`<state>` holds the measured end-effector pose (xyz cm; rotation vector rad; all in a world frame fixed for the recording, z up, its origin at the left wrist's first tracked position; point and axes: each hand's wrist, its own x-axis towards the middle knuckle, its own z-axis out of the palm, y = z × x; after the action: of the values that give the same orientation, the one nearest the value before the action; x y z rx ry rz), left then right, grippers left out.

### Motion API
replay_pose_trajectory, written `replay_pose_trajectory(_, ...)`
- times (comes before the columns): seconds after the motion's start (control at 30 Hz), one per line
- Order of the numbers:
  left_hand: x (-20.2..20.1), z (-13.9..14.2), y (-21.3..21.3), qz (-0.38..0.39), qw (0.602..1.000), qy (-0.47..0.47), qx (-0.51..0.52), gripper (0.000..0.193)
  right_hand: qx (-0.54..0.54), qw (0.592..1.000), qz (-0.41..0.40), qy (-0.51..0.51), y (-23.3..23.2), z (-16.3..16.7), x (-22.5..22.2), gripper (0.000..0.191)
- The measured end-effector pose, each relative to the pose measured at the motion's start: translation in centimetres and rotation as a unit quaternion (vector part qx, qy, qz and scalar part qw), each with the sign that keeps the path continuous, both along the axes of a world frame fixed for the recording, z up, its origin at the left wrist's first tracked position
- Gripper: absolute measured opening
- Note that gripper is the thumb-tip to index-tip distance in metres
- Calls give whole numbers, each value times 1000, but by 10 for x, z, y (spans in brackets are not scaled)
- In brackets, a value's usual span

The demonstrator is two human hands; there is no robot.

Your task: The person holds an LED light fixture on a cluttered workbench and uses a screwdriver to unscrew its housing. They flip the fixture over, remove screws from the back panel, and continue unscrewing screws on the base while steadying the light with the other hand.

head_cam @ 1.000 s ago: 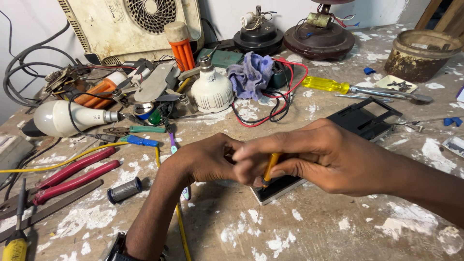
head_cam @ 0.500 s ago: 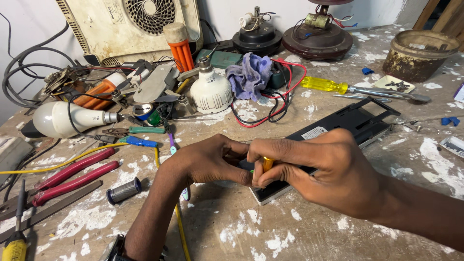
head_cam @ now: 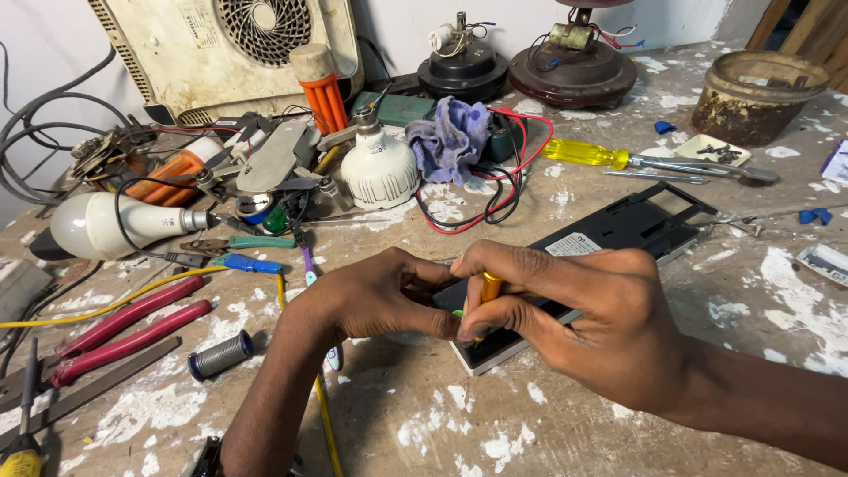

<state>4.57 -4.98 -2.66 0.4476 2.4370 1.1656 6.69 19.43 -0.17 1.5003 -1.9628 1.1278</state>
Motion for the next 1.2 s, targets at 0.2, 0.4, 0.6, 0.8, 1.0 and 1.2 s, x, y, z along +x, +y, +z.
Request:
replay_pose_trajectory(0.2, 1, 0, -1, -14, 1000, 4, 7, 59, -16, 999, -25, 27, -1, -6, 7, 44)
replay_pose_trajectory(0.4, 0, -1, -1, -15, 1000, 0, 9, 62, -20, 999, -30, 39, 1, -7, 6, 43)
replay_pose_trajectory(0.6, 3, 2, -1, -27, 999, 5, 19, 65, -51, 998, -36, -8, -4, -12, 4, 38)
replay_pose_trajectory(0.8, 7, 4, 0, -8, 1000, -4, 7, 72, -116, 991, -58, 37, -6, 1, 1, 29)
replay_pose_trajectory(1.0, 9, 8, 2, -4, 1000, 10, -10, 71, -94, 995, -35, -28, -4, 4, 3, 33)
replay_pose_trajectory(1.2, 6, 5, 1, -15, 1000, 3, 3, 66, -53, 997, -43, -34, -4, -7, 2, 36)
